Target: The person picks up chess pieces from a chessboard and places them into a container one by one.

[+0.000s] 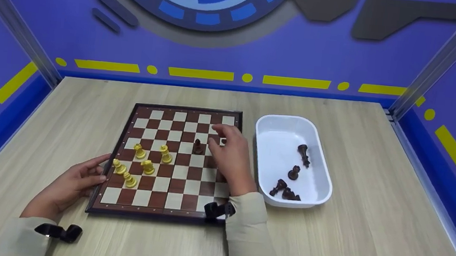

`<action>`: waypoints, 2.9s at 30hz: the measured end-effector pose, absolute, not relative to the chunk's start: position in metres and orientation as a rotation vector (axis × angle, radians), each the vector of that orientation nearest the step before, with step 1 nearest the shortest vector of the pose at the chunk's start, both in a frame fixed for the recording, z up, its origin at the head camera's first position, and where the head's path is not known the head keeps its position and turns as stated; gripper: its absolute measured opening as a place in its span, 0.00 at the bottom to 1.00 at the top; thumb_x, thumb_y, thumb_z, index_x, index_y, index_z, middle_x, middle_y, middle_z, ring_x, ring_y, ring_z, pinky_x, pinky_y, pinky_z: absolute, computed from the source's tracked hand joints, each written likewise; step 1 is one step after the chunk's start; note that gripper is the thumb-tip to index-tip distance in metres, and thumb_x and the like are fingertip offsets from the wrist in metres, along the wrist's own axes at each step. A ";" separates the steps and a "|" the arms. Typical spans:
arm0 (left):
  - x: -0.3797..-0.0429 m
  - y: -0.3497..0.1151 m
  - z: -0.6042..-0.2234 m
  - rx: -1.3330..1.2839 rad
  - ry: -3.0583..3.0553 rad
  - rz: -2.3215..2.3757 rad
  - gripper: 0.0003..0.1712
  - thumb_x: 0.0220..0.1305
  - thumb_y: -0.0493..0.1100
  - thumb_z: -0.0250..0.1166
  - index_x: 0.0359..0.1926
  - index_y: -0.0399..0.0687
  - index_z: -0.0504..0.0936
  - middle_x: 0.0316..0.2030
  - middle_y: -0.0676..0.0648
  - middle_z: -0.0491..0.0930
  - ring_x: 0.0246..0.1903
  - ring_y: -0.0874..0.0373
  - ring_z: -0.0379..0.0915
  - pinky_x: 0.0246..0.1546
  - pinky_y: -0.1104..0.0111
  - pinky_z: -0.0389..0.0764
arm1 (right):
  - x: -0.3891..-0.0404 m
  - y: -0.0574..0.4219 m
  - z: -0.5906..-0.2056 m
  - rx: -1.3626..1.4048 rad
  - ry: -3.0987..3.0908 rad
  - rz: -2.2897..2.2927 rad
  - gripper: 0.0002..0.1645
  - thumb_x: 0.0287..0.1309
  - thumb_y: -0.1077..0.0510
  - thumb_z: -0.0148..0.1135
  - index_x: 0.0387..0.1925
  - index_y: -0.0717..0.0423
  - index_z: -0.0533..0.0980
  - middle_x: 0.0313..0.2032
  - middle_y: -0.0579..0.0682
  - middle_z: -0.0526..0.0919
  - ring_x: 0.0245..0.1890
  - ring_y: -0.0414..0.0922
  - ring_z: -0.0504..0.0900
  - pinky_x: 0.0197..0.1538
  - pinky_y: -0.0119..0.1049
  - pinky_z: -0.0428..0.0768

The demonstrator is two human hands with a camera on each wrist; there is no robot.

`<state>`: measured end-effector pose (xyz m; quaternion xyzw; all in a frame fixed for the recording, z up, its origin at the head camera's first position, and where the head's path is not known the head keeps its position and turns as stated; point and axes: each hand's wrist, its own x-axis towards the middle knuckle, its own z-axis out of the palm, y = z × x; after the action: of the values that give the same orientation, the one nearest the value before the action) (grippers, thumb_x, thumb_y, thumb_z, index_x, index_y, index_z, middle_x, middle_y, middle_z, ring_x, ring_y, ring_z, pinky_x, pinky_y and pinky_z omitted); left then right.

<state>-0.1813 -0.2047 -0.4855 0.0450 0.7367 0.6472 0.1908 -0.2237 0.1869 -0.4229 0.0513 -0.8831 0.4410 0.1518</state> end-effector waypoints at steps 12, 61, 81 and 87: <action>-0.181 -0.208 -0.482 0.134 2.091 1.808 0.41 0.67 0.35 0.60 0.76 0.47 0.51 0.41 0.48 0.70 0.27 0.62 0.76 0.21 0.70 0.81 | -0.228 0.170 -0.429 0.215 -2.508 1.331 0.16 0.56 0.59 0.67 0.48 0.55 0.81 0.47 0.53 0.82 0.49 0.48 0.82 0.52 0.40 0.83; -0.181 -0.205 -0.486 0.106 2.081 1.803 0.40 0.68 0.36 0.59 0.76 0.48 0.51 0.40 0.49 0.68 0.25 0.64 0.73 0.20 0.72 0.79 | -0.235 0.151 -0.458 0.201 -2.550 1.595 0.12 0.60 0.67 0.61 0.46 0.56 0.80 0.42 0.53 0.85 0.45 0.46 0.83 0.52 0.41 0.81; -0.181 -0.204 -0.486 0.103 2.103 1.791 0.41 0.67 0.35 0.60 0.76 0.48 0.52 0.40 0.49 0.69 0.25 0.64 0.73 0.21 0.71 0.80 | -0.235 0.151 -0.456 0.173 -2.536 1.505 0.11 0.59 0.67 0.61 0.42 0.54 0.81 0.40 0.51 0.86 0.44 0.44 0.83 0.50 0.38 0.81; -0.180 -0.205 -0.487 0.095 2.070 1.817 0.41 0.67 0.34 0.59 0.76 0.47 0.52 0.40 0.48 0.70 0.27 0.62 0.77 0.22 0.68 0.83 | -0.234 0.153 -0.455 0.185 -2.517 1.499 0.11 0.59 0.66 0.62 0.43 0.53 0.81 0.41 0.49 0.87 0.44 0.42 0.84 0.51 0.37 0.81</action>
<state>-0.1800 -0.2048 -0.4872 0.0339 0.7372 0.6470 0.1919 -0.2342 0.1531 -0.4546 0.0626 -0.8530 0.5079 0.1028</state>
